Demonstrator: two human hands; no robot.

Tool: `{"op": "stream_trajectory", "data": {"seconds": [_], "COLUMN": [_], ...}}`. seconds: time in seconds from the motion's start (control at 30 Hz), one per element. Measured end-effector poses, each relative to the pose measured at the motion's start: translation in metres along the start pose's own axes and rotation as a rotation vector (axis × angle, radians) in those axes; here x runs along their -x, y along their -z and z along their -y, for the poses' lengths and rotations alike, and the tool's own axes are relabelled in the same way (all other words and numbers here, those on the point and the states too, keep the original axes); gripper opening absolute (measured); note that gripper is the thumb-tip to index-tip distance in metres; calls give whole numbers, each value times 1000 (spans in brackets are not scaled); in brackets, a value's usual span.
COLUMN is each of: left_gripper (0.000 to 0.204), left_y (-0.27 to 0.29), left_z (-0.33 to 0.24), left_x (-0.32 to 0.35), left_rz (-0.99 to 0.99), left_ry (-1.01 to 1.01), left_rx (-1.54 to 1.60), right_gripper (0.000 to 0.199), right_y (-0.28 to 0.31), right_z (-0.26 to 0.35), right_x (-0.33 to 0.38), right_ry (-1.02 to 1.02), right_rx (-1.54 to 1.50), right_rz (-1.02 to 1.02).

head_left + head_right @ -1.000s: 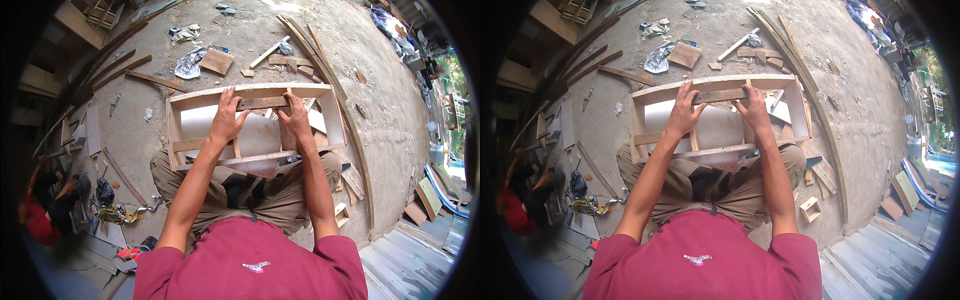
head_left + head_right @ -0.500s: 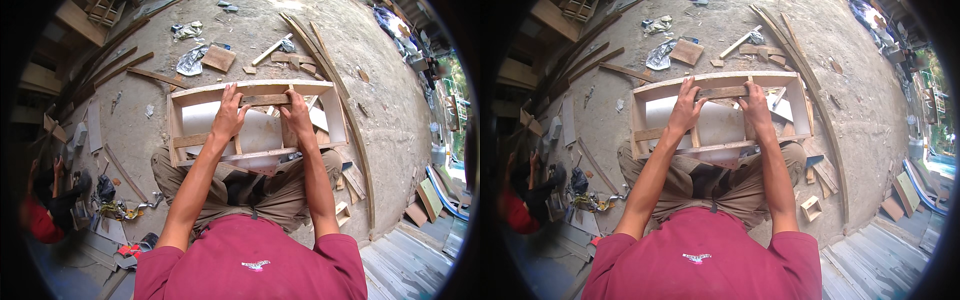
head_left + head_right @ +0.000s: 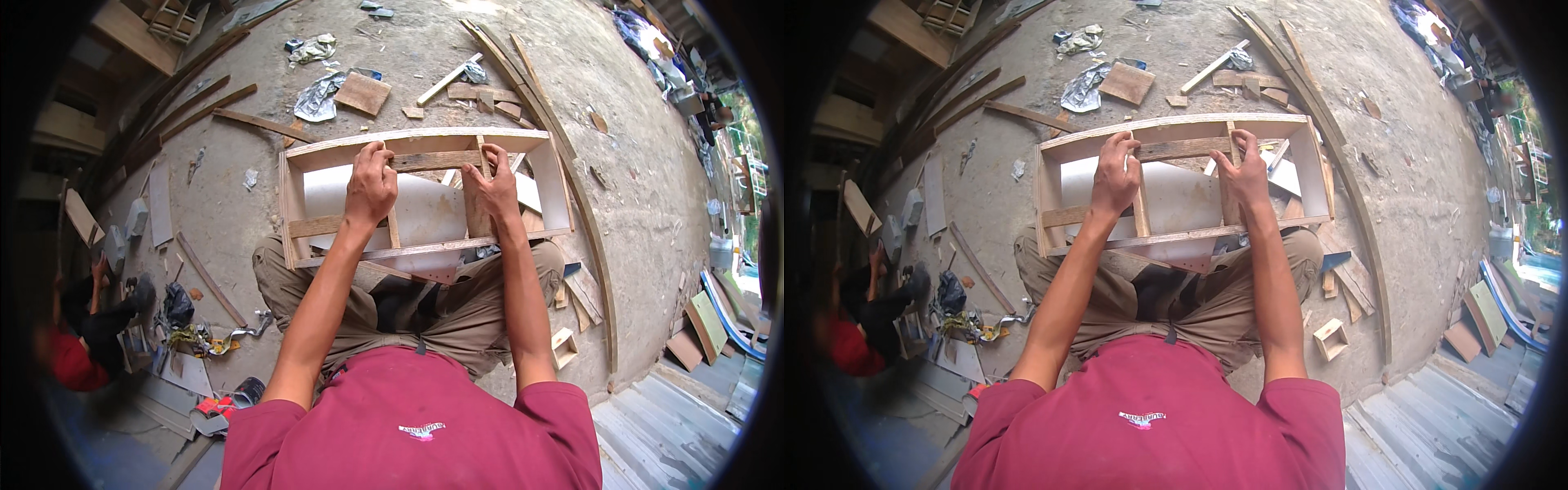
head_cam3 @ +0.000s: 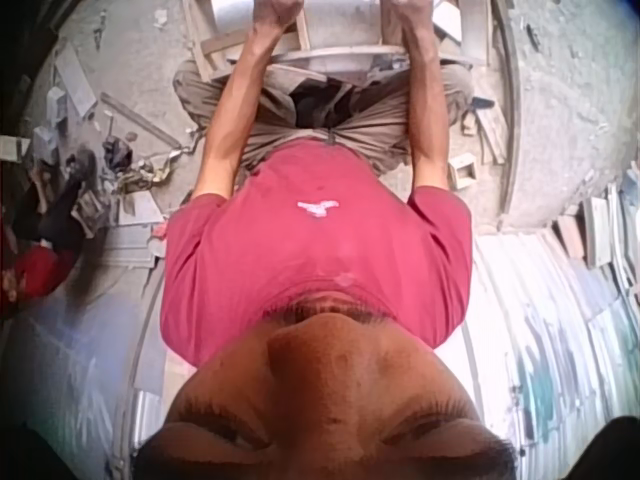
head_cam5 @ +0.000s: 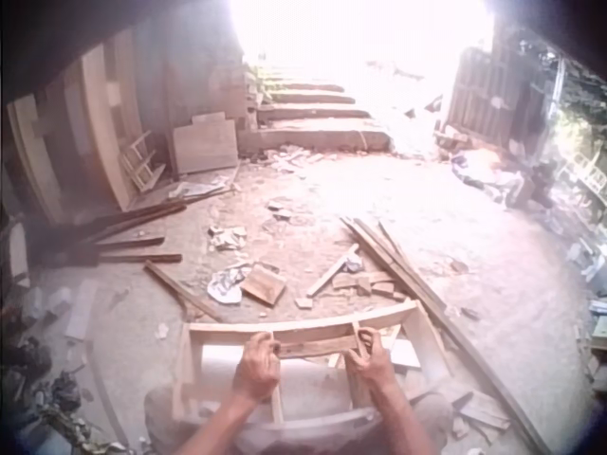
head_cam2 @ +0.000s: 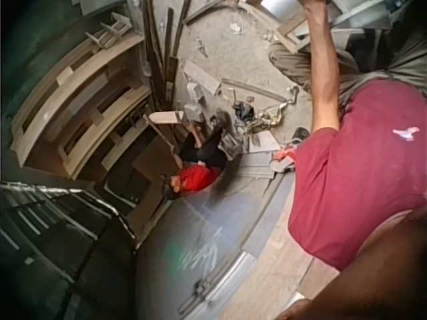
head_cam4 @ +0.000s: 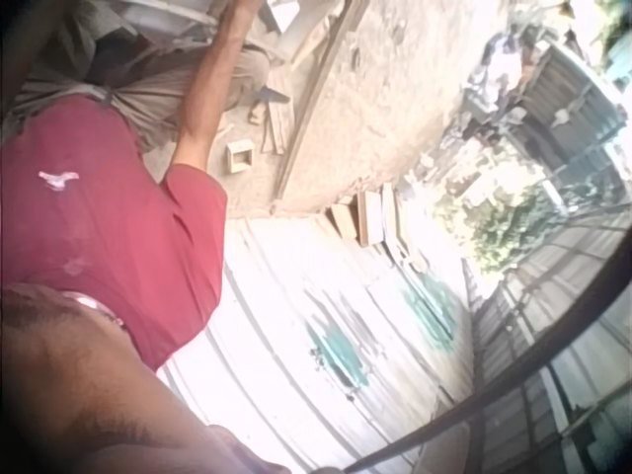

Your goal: The person assembles a wooden frame by fitting wooden pieces together. They adjust the pieces to ensure a proper fit and use a hand saw to cut a piece of wood to size.

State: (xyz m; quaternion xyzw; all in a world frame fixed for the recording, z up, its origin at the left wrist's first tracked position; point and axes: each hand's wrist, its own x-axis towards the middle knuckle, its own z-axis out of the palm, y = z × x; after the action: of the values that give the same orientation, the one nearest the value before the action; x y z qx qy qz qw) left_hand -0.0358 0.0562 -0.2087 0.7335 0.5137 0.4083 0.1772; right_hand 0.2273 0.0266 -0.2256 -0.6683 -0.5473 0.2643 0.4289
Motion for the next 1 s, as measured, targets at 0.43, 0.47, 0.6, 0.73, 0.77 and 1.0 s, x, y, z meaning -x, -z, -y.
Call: {"op": "stream_trajectory", "data": {"seconds": [0.43,0.47,0.6,0.73,0.77,1.0], "left_gripper": [33,30,31,29,25,26], "left_y": [43,52,79,87,90,138], "left_z": [-45,-44,-29,-14,-6,40], "left_x": [69,84,122,126,125,104], "left_rz": [38,44,163,110,131,258], "left_ry": [-60,-110,-247,-294,-294,-240], "left_rx": [-86,-58,35,-4,14,19], "right_gripper": [62,56,36,28,29,32], "right_y": [16,22,29,24,20,-14], "right_z": [17,26,32,38,39,59], "right_x": [8,15,52,63,65,87], "right_ry": [-38,-72,-43,21,19,-2], "right_rx": [296,366,458,417,404,399], "right_rz": [73,118,101,72,91,51]}}
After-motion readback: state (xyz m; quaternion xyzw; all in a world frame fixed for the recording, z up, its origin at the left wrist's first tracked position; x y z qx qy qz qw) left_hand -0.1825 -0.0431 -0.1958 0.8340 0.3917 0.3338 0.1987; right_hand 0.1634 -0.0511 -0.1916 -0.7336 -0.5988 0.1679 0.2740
